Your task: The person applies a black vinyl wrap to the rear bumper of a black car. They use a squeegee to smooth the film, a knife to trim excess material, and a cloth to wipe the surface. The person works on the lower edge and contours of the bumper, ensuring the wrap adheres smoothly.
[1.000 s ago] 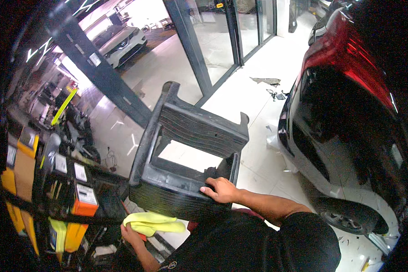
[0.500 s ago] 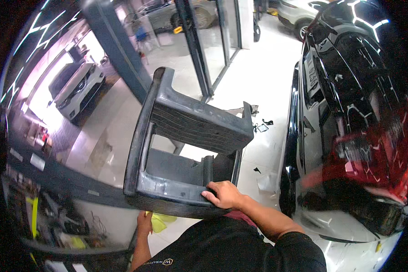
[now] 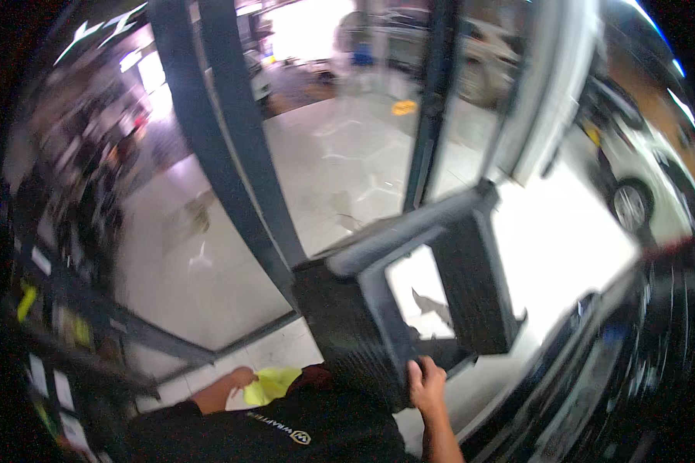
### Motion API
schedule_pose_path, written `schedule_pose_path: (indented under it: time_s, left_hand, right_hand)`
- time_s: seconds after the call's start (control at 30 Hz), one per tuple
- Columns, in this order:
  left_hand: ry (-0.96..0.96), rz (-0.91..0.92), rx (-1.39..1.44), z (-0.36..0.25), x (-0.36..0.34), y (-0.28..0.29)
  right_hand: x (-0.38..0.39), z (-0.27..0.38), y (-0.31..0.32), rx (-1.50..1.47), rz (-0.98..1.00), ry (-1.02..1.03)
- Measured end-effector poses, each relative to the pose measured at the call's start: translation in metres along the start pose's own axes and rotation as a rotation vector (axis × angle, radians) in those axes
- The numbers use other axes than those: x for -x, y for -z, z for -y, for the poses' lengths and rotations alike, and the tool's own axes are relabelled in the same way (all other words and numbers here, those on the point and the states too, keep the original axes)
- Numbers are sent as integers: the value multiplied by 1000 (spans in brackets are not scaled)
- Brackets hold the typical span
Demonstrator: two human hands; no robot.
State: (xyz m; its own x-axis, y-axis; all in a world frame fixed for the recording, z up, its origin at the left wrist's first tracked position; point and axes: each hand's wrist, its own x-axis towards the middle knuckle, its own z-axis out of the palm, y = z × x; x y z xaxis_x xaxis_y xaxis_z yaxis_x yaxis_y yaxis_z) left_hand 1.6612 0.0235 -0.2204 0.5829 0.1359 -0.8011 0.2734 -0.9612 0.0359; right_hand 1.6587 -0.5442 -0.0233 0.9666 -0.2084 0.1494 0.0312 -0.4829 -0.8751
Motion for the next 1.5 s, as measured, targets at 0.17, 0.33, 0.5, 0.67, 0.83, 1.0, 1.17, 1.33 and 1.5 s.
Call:
schedule_pose_path:
  time_s: [0.17, 0.33, 0.5, 0.67, 0.83, 1.0, 1.17, 1.33, 1.5]
  left_hand:
    - [-7, 183, -53, -128, -35, -11]
    - [-55, 199, -174, -180, -97, 97]
    - [-747, 134, -754, -324, -206, 158]
    - [-575, 133, -375, -466, -262, 130]
    - [-826, 169, -894, -530, -325, 208]
    - [-957, 104, -1079, -624, -336, 270]
    - [-815, 123, -872, -796, -389, 291]
    - [-771, 144, -886, -988, -424, 297]
    - [-714, 174, -1054, -1238, -487, 326]
  right_hand:
    - [-35, -104, 64, 7, -86, -14]
    - [-137, -39, 61, 166, -25, -125]
    - [-200, -68, 97, 166, 25, -148]
    - [-208, -193, 130, 150, 51, -174]
    - [-311, -236, 178, 159, 16, -165]
    - [-381, -264, 278, 155, -16, -329]
    - [-454, -310, 367, 265, -102, -382]
    - [-521, -383, 449, 268, -106, -542]
    - [-551, -442, 539, 304, -381, -635]
